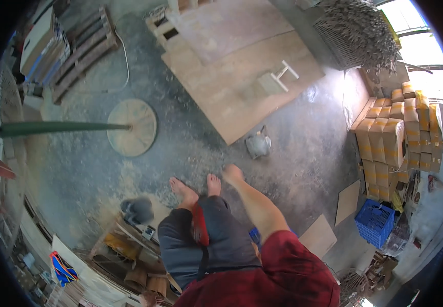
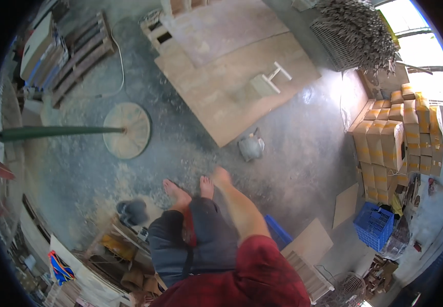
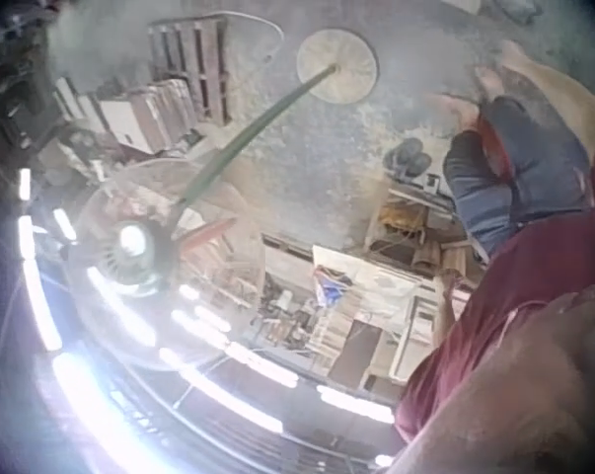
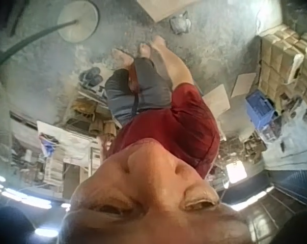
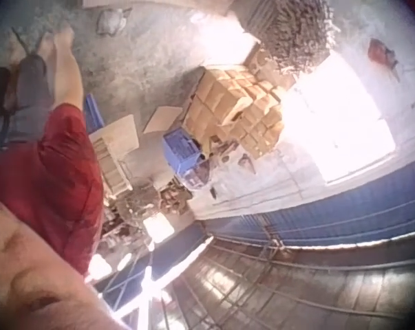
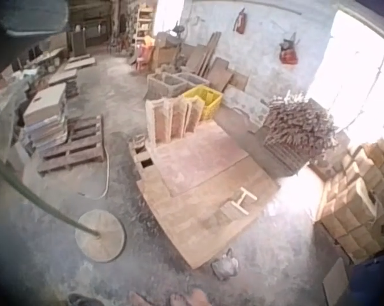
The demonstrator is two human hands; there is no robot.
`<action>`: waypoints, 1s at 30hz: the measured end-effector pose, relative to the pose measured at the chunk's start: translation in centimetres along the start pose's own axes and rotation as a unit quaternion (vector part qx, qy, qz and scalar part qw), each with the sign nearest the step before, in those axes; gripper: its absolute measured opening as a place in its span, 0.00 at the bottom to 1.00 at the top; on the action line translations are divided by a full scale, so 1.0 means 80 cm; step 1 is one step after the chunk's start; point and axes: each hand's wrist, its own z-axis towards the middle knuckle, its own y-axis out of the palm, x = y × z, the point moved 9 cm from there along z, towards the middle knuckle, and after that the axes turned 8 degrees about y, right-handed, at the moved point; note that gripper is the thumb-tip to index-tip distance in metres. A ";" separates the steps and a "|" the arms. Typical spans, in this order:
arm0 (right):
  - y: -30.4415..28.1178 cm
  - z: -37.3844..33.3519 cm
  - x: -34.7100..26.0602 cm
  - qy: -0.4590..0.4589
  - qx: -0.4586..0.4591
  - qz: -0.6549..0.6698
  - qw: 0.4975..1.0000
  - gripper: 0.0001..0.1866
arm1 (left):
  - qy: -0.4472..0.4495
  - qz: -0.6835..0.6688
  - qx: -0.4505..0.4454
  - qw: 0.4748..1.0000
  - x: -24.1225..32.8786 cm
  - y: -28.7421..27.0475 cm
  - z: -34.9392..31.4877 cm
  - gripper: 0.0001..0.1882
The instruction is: Assembling H-shaped wooden furniture components by interlocking slotted pieces by hand.
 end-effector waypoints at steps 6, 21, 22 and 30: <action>-0.189 -0.188 0.434 0.305 0.064 0.152 0.938 0.18 | 0.087 -0.031 -0.016 0.996 0.142 -0.076 -0.049 0.18; -0.415 -0.039 0.619 0.144 0.006 0.509 0.849 0.15 | 0.278 0.361 0.125 0.881 0.536 0.121 -0.270 0.19; -0.448 -0.022 0.638 0.124 0.090 0.492 0.857 0.16 | 0.314 0.497 0.137 0.797 0.582 0.146 -0.288 0.20; -0.691 0.021 0.519 -0.033 -0.041 0.360 0.931 0.20 | 0.269 -0.087 0.014 0.959 0.781 0.204 -0.306 0.22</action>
